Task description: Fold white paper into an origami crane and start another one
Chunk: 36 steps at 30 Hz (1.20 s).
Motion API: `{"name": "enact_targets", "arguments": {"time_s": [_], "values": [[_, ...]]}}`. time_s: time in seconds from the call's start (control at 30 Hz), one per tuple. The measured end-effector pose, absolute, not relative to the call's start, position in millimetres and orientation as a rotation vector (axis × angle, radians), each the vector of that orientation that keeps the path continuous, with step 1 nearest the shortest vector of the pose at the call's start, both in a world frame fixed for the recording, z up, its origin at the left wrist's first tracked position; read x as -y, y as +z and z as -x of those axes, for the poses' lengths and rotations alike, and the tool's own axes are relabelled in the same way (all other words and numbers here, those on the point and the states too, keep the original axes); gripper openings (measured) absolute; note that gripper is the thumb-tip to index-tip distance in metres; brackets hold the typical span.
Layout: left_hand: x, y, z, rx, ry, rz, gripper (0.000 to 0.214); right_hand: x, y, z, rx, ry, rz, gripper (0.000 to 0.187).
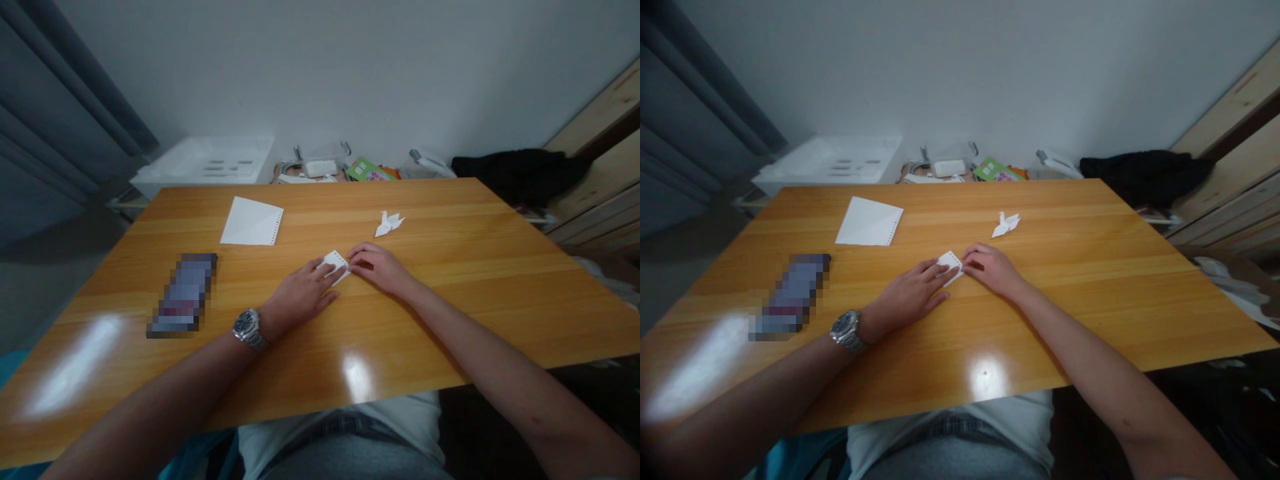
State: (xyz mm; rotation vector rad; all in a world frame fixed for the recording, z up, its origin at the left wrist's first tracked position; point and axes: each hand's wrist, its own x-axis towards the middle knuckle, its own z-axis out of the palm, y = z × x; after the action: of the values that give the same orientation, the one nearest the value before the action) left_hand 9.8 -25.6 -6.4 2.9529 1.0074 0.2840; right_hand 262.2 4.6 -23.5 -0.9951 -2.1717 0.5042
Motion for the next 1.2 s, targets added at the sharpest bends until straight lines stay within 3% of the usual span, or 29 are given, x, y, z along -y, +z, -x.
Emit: {"name": "enact_targets", "arguments": {"time_s": [0.33, 0.67, 1.03, 1.2], "values": [[30, -3, -16, -1.076, 0.275, -2.955, 0.050, -5, -25, -262, 2.143, 0.558, 1.049, 0.009], [33, -7, -18, -1.093, 0.296, -2.946, 0.054, -4, -32, -260, 2.182, 0.241, 1.328, 0.017], [34, -6, -7, -1.045, 0.273, -2.939, 0.054, -8, -37, -265, 2.211, 0.303, 1.340, 0.012], [32, -7, 7, -1.263, 0.303, -2.877, 0.061, -7, -35, -263, 2.197, 0.317, 1.353, 0.011]]}}
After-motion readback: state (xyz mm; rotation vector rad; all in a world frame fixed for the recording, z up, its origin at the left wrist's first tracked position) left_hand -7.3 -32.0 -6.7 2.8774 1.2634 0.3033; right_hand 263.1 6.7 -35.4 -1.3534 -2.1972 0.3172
